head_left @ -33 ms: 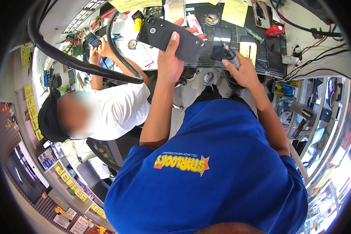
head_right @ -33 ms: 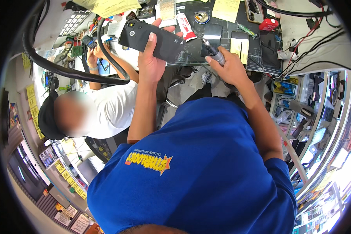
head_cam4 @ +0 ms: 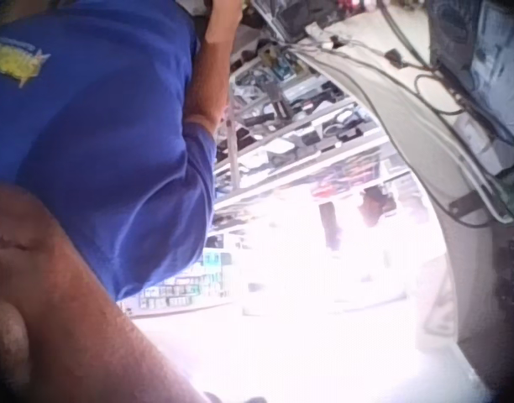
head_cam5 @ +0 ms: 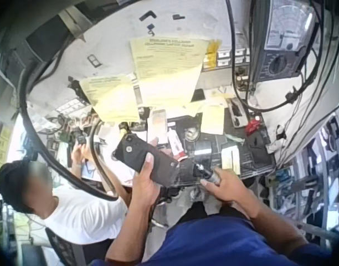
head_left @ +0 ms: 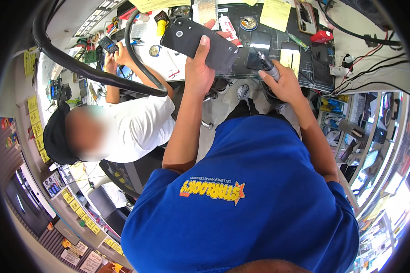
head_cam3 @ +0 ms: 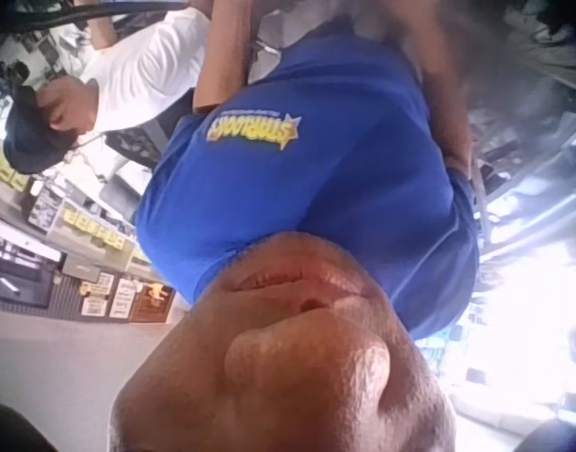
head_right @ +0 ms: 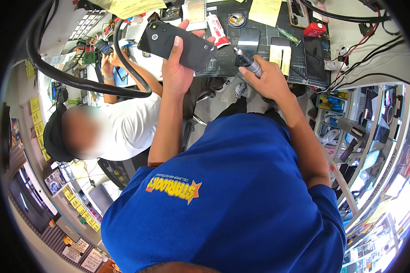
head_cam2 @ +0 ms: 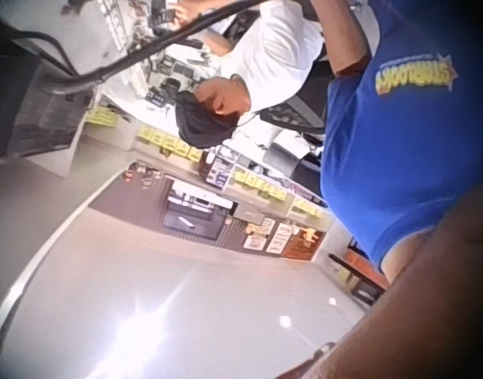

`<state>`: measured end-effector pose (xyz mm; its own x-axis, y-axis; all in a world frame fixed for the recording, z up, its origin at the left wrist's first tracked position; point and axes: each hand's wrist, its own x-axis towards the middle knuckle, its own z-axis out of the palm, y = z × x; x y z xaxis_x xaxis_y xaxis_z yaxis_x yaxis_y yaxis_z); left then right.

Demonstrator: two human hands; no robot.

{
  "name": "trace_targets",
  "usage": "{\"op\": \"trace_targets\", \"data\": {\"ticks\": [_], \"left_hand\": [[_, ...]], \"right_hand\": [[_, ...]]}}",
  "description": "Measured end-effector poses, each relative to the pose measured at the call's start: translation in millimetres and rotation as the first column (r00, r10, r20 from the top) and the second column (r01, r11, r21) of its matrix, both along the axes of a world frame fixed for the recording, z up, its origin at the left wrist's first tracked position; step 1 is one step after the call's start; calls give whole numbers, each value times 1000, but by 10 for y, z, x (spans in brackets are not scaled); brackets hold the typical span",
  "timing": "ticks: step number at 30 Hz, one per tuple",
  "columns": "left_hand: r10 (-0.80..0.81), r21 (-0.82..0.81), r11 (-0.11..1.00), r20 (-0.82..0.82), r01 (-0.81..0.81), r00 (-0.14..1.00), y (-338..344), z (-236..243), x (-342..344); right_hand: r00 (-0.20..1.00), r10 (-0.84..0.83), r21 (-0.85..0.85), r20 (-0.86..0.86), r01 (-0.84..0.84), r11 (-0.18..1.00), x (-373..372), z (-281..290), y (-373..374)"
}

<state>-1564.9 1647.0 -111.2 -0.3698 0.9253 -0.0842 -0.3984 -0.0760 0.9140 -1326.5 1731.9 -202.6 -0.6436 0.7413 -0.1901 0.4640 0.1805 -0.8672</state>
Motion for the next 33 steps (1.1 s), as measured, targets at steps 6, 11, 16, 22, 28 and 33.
{"op": "trace_targets", "data": {"ticks": [6,11,16,22,28,33], "left_hand": [[8,104,995,43,-12,999,98,-155,-69],[-4,121,993,35,0,999,119,-182,-82],[9,88,996,106,-18,994,61,-147,-81],[16,138,987,410,-79,912,104,-203,-96],[23,117,990,380,-73,925,89,-206,-131],[56,80,994,216,-74,975,113,-193,-76]], "right_hand": [[987,99,-15,128,-98,995,-159,173,41],[984,82,13,157,-85,996,-198,181,50],[994,23,51,111,-29,998,-200,163,21],[995,68,12,79,-69,998,-200,281,21],[989,96,57,108,-103,993,-191,366,17],[974,92,43,207,-103,994,-239,461,26]]}}
